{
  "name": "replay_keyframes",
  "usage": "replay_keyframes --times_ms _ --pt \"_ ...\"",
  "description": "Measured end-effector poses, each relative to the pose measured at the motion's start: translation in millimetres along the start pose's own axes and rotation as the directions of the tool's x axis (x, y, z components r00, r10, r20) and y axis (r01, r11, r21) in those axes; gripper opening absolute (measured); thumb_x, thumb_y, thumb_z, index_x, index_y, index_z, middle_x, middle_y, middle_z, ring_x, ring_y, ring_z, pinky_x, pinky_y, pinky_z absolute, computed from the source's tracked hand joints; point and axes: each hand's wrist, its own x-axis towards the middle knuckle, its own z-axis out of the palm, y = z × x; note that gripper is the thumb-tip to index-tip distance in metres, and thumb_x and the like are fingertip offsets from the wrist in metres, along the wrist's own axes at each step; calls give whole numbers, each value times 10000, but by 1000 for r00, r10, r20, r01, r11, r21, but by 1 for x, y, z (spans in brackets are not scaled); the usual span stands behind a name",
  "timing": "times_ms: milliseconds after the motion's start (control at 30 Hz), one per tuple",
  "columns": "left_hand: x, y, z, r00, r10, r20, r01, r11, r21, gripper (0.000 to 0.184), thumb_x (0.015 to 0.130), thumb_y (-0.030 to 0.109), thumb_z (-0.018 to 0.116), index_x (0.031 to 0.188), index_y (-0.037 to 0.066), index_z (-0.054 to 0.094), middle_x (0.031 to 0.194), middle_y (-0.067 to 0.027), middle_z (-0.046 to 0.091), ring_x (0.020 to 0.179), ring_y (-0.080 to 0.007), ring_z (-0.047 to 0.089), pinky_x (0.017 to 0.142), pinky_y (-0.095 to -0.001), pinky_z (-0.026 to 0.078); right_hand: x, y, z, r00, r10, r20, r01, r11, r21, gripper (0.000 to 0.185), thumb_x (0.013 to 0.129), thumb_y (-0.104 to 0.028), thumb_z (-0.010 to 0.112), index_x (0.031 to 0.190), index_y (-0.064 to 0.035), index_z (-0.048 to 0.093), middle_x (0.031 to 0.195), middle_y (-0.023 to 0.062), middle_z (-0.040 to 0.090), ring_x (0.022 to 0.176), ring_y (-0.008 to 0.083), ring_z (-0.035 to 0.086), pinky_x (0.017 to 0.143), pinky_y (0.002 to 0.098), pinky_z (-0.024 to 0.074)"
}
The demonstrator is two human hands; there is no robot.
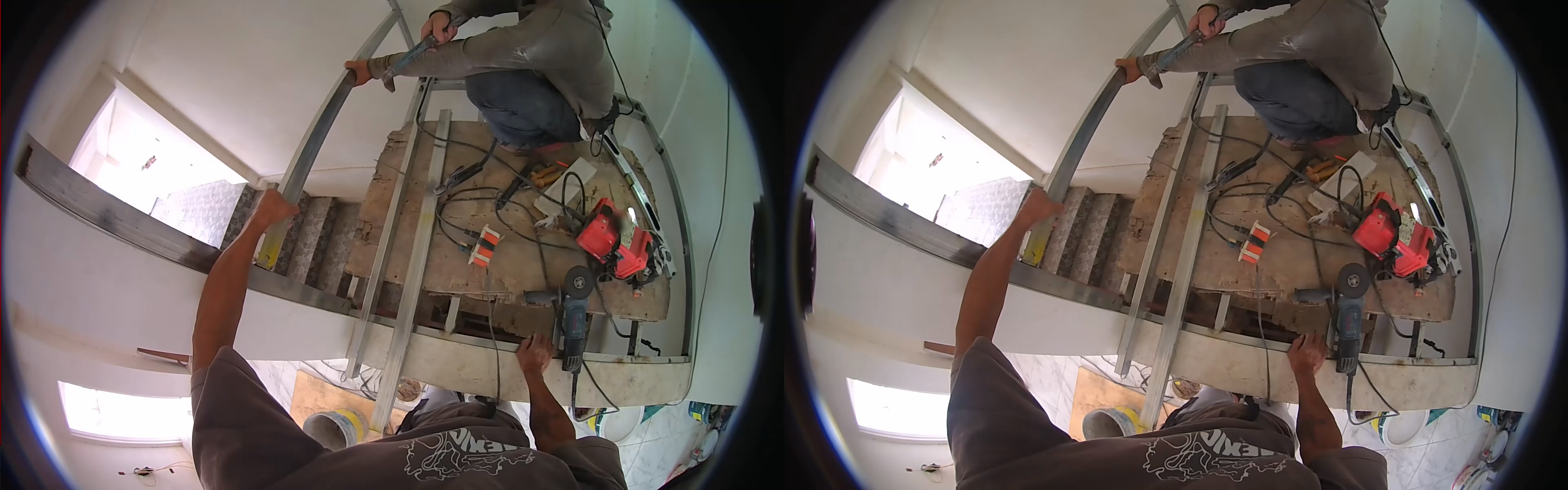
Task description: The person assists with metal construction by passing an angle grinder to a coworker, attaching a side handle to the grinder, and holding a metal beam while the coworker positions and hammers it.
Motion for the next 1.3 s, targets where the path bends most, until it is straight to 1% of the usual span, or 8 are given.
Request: replay_keyframes --times_ms 133,200,333,500,733,933,1033,1300 --pt "39 -52 17 899 405 -166 -345 889 301 362 707 141 755 803 -187 636 671 -211 666 544 -264 683 508 -377 564 1 -1 -1 1000 8 -7 -8 1000 -5 197 830 -196 563 938 -35 595 939 177 577 881 379 576 777 507 456" --pt "18 -20 4 999 23 47 -23 1000 -1 359 715 139 753 819 -185 640 683 -211 663 546 -267 679 502 -383 557 -4 -1 -3 1000 -5 -16 5 1000 -15 173 829 -192 565 908 -41 591 909 170 575 863 376 577 765 507 458" --pt "11 -14 -1 992 -10 124 16 999 -51 535 777 314 756 875 -196 632 777 -230 672 607 -269 678 528 -401 554 1 -6 -6 996 -55 -73 54 998 -16 141 829 -191 571 854 -53 575 867 162 566 831 369 576 736 509 461" --pt "29 -20 -14 989 -57 139 29 980 197 905 866 729 425 1106 -126 599 956 -232 656 826 -271 677 639 -446 563 1 -5 -9 998 -27 54 28 999 -30 209 875 -218 551 934 -26 610 928 199 605 857 398 593 763 516 469" --pt "54 1 -32 961 -11 276 -124 876 467 687 973 602 365 1087 -56 528 760 -159 622 618 -255 665 553 -383 560 2 -6 -9 999 -43 1 43 998 -34 206 878 -224 553 912 -31 618 907 192 611 851 391 601 757 505 480" --pt "58 -3 -30 965 53 256 -163 888 430 703 1005 528 338 670 -45 570 535 -127 567 454 -237 576 467 -372 507 1 -4 -8 999 -43 25 44 998 -34 201 880 -224 551 915 -39 621 916 188 617 840 390 608 750 506 489" --pt "60 -9 -29 961 123 249 -220 882 416 706 1005 516 347 642 -48 565 530 -132 565 444 -250 569 463 -383 499 1 -2 -5 999 -50 1 50 998 -37 206 878 -228 553 914 -37 620 913 191 619 830 397 613 745 507 494" --pt "52 -6 -29 951 218 221 -297 846 442 676 985 517 380 672 -44 590 526 -150 569 551 -293 620 650 -446 503 2 0 -1 999 -34 20 34 998 -43 217 868 -234 559 915 -31 620 903 194 622 820 400 619 738 505 502"
